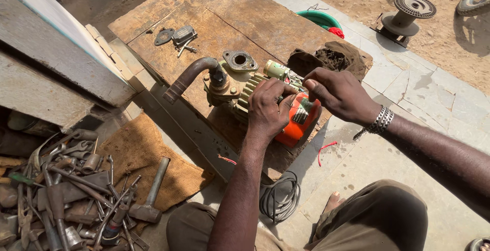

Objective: The person repairs an electric water pump motor on a low wooden bench. They use pliers and a wrench to loosen and adjust the terminal wiring on the motor, then twist the red electrical wires together by hand and reattach them to the motor terminals.

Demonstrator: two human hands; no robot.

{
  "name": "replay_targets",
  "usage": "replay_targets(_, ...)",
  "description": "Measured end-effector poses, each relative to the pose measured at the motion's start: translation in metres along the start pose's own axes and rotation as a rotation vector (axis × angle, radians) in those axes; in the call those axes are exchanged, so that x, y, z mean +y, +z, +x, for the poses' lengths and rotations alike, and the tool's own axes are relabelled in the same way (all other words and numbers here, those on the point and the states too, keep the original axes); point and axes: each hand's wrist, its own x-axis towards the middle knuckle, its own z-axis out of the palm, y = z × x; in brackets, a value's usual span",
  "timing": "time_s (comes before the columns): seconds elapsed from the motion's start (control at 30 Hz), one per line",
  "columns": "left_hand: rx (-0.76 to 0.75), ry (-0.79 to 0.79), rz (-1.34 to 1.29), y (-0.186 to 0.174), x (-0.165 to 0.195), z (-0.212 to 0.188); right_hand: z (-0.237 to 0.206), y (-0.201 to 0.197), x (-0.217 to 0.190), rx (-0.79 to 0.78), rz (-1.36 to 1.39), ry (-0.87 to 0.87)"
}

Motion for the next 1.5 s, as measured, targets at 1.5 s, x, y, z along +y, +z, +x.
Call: replay_targets(1.5,0.021,0.016,-0.009,-0.001,0.008,0.002,-0.01,-0.007,-0.005,0.265,-0.63,-0.514)
